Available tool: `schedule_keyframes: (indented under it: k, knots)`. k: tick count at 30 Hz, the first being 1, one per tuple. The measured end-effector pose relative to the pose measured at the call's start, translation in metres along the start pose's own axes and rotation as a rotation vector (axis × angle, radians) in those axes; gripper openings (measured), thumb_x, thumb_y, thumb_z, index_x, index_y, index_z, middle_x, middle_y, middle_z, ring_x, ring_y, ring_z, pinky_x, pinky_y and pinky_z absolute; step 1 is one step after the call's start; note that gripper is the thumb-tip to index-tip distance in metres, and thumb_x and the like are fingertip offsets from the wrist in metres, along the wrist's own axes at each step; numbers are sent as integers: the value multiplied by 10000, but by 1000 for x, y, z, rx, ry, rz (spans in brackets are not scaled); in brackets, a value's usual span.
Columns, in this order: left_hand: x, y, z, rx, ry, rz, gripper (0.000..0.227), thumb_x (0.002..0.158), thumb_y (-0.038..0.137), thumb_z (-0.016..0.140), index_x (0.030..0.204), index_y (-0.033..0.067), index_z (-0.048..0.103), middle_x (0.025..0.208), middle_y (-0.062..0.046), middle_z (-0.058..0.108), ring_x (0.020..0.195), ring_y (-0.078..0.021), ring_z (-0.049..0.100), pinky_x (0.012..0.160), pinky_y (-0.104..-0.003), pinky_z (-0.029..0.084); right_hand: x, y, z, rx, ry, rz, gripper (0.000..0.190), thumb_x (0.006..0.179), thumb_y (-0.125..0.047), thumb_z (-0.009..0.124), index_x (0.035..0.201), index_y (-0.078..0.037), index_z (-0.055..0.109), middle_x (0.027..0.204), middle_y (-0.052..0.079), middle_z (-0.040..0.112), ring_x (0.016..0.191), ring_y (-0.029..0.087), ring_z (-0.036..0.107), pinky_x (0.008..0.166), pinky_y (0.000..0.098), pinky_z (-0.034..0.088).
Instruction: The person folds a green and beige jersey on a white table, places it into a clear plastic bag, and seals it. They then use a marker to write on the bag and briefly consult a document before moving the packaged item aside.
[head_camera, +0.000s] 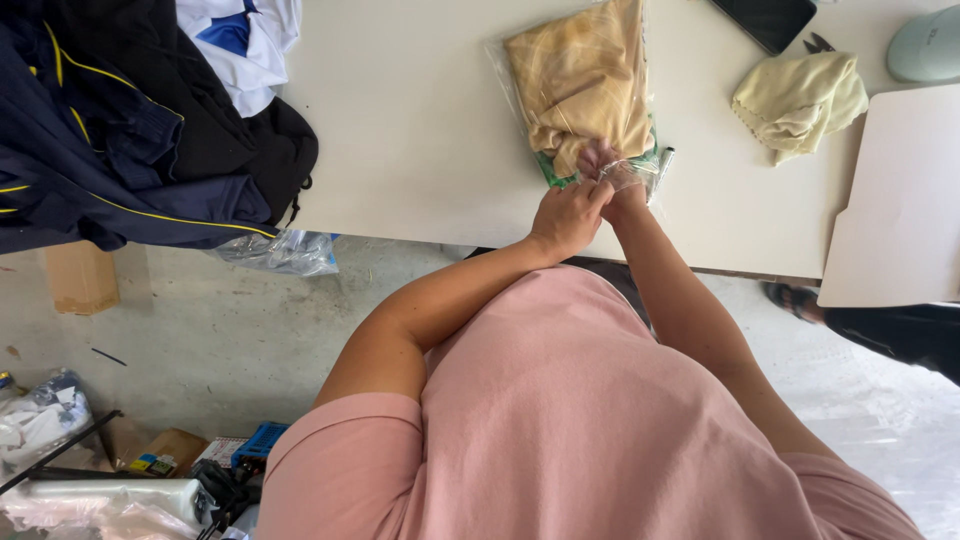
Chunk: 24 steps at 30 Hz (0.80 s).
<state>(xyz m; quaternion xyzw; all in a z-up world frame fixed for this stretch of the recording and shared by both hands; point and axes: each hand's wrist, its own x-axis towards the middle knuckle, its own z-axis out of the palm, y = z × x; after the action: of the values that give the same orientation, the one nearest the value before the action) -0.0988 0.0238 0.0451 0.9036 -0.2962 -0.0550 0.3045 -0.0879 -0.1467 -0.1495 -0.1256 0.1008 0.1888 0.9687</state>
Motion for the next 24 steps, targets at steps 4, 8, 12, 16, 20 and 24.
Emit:
schedule_keyframes:
  k: [4, 8, 12, 16, 20, 24]
  knots:
    - [-2, 0, -7, -80, 70, -12, 254, 892, 100, 674, 1088, 160, 525, 964, -2, 655, 895, -246, 683, 748, -423, 486, 31, 5, -19, -212, 528, 49, 426, 1057, -426, 501, 1387, -157, 500, 1341, 62, 581, 1226, 198, 551, 1085, 382, 459]
    - [-8, -17, 0, -266, 192, -99, 286, 891, 165, 686, 1124, 115, 527, 1008, -64, 661, 922, -300, 663, 775, -436, 488, 39, 0, -2, -229, 740, -1, 411, 1008, -359, 672, 1337, -143, 554, 1313, 56, 570, 1229, 232, 558, 1172, 475, 441]
    - [-17, -58, 42, -306, 402, -378, 256, 972, 208, 658, 1177, 97, 550, 1076, -110, 660, 999, -313, 642, 860, -427, 504, 12, -3, 35, -264, 458, -94, 394, 1066, -321, 614, 1350, -56, 544, 1276, 106, 638, 1264, 262, 612, 1228, 473, 457]
    - [-21, -105, 91, -662, 412, -771, 320, 1006, 339, 569, 1174, 68, 554, 1043, -76, 678, 971, -216, 668, 874, -377, 541, -10, -14, 74, -263, 178, -132, 403, 1053, -263, 586, 1390, -58, 503, 1363, 104, 600, 1308, 264, 584, 1209, 487, 454]
    - [-27, -120, 116, -1046, 184, -1139, 589, 1017, 557, 461, 1337, 62, 446, 1097, -107, 597, 959, -227, 624, 862, -370, 517, -11, -18, 97, -78, 348, -114, 573, 1020, -391, 521, 1446, -13, 458, 1489, 171, 534, 1370, 312, 556, 1193, 482, 451]
    - [-14, -125, 115, -1199, 158, -1122, 704, 975, 664, 402, 1438, 134, 413, 1230, -68, 554, 994, -206, 552, 863, -373, 476, -7, -19, 110, -339, 262, -36, 496, 1064, -205, 588, 1502, -42, 422, 1540, 118, 482, 1417, 266, 511, 1247, 471, 407]
